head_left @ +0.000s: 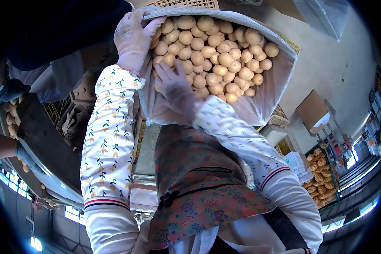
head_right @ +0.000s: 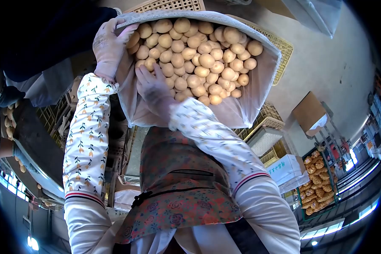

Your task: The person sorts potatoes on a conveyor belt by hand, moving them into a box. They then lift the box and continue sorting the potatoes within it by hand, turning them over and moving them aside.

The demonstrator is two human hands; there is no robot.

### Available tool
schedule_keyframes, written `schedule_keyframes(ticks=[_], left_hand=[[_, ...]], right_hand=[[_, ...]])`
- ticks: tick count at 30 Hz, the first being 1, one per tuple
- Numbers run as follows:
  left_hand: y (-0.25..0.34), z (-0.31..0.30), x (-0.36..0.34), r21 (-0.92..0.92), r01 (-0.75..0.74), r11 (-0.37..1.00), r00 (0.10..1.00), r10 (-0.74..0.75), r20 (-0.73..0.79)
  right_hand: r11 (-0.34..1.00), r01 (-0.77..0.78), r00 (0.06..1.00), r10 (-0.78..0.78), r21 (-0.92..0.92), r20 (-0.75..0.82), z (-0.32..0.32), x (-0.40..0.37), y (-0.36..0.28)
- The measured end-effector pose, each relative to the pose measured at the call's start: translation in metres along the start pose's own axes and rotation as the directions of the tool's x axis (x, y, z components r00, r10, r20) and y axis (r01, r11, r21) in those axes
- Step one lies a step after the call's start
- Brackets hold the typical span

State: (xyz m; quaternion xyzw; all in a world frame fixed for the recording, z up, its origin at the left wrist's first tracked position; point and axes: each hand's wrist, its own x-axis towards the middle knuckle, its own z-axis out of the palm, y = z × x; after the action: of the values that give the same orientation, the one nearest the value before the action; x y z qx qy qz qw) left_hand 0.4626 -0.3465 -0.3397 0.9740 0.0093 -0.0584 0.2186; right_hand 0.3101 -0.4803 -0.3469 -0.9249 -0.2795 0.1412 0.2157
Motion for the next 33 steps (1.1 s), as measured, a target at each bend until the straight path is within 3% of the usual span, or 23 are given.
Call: schedule_keyframes(ticks=[3,5,7,9,11,13,15,17,19,20,21,23,25,26,27,28,30,33], left_hand=[[-0.002,0.001,0.001,-0.004,-0.032,0.999,0.999,0.032,-0.023],[-0.008,0.005,0.0,0.004,-0.048,0.999,0.998,0.049,-0.031],[-0.013,0.008,0.001,0.027,-0.046,0.999,0.998,0.047,-0.032],[-0.013,0.01,0.0,0.03,-0.063,0.998,0.996,0.065,-0.057],[-0.013,0.01,0.001,0.055,-0.075,0.996,0.995,0.078,-0.062],[-0.005,0.003,0.001,0.002,-0.05,0.999,0.998,0.05,-0.046],[-0.004,0.002,-0.002,-0.015,-0.04,0.999,0.998,0.04,-0.047],[-0.008,0.008,-0.001,-0.006,-0.052,0.999,0.995,0.052,-0.08],[-0.003,0.002,-0.001,-0.026,-0.001,1.0,1.0,0.001,0.003],[0.001,-0.002,-0.002,-0.035,0.023,0.999,0.999,-0.022,0.044],[0.006,-0.003,-0.005,0.003,-0.067,0.998,0.992,0.067,-0.105],[0.015,-0.001,-0.02,0.118,-0.22,0.968,0.891,0.249,-0.38],[0.048,-0.015,-0.055,-0.01,-0.305,0.952,0.881,0.278,-0.384],[0.065,-0.024,-0.076,-0.195,-0.374,0.907,0.894,0.296,-0.335],[0.083,-0.037,-0.096,-0.393,-0.273,0.878,0.962,0.242,-0.127],[0.102,-0.055,-0.117,-0.57,0.095,0.816,0.958,0.08,0.274],[0.113,-0.04,-0.144,-0.784,0.238,0.574,0.939,0.072,0.338],[0.146,-0.06,-0.147,-0.786,0.271,0.555,0.912,0.113,0.395]], right_hand=[[0.981,0.149,0.986,-0.138,-0.124,0.095,0.041,0.009,0.006],[0.936,-0.091,0.982,0.028,0.341,0.186,0.017,0.005,0.024],[0.607,-0.345,0.938,0.245,0.716,0.244,-0.025,-0.023,0.055],[0.26,-0.573,0.788,0.436,0.777,0.436,-0.066,-0.039,0.088],[0.453,-0.399,0.883,0.423,0.797,0.202,-0.067,-0.068,0.117],[0.02,-0.544,0.713,0.538,0.839,0.449,-0.073,-0.081,0.109],[-0.368,-0.587,0.541,0.484,0.721,0.687,-0.094,-0.083,0.094],[-0.287,-0.597,0.617,0.431,0.749,0.658,-0.094,-0.089,0.085],[-0.138,-0.5,0.709,0.502,0.855,0.495,-0.096,-0.089,0.065],[0.035,-0.468,0.75,0.544,0.883,0.376,-0.098,-0.09,0.059],[0.262,-0.453,0.784,0.572,0.852,0.241,-0.102,-0.089,0.055],[0.453,-0.408,0.83,0.545,0.793,0.116,-0.124,-0.083,0.048],[0.601,-0.332,0.863,0.504,0.727,-0.022,-0.132,-0.085,0.049],[0.668,-0.295,0.875,0.475,0.684,-0.087,-0.134,-0.087,0.048],[0.687,-0.286,0.874,0.472,0.668,-0.112,-0.137,-0.088,0.046],[0.706,-0.275,0.874,0.466,0.652,-0.136,-0.139,-0.088,0.045],[0.737,-0.255,0.883,0.441,0.626,-0.159,-0.147,-0.087,0.044],[0.766,-0.228,0.904,0.396,0.602,-0.161,-0.159,-0.09,0.04]])
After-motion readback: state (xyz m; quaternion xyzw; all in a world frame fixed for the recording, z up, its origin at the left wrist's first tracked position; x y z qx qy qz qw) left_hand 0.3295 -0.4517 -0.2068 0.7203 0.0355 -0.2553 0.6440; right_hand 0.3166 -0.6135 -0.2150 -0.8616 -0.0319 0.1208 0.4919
